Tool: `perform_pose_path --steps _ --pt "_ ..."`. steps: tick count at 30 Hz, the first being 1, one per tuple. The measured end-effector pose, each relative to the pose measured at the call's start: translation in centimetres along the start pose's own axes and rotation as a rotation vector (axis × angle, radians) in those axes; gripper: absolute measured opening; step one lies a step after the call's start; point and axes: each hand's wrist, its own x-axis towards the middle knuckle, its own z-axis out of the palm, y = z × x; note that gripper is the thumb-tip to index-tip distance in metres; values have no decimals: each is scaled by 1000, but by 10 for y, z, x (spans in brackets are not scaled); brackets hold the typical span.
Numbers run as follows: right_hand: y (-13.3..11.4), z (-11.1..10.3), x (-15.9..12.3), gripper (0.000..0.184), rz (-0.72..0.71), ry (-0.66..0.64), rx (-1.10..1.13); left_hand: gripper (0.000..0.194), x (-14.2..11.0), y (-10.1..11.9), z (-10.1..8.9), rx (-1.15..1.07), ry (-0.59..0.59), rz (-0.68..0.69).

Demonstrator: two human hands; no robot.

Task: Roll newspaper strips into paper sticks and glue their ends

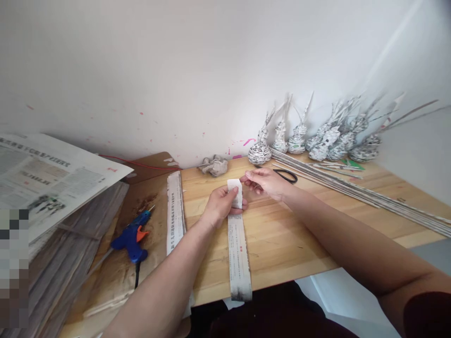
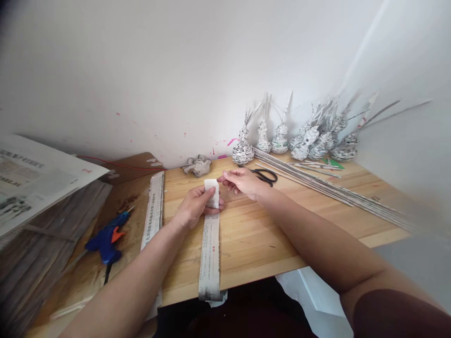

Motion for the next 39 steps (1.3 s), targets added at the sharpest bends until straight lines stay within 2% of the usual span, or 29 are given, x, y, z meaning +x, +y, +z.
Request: perform_pose_path --steps 4,7,14,26,39 --pt "-3 -2 -3 32 4 -153 -66 27 1 0 -1 8 -4 -2" --pt "-7 1 -6 31 -26 -214 -128 28 2 -2 -1 34 -25 3" --pt "-11 7 -9 29 -10 -123 -110 31 1 -4 -1 88 -36 5" --pt "-4 9 -5 26 16 -54 -57 28 1 -4 0 124 -31 11" --pt "1 16 -4 33 -3 43 -37 32 2 -9 -2 108 -70 36"
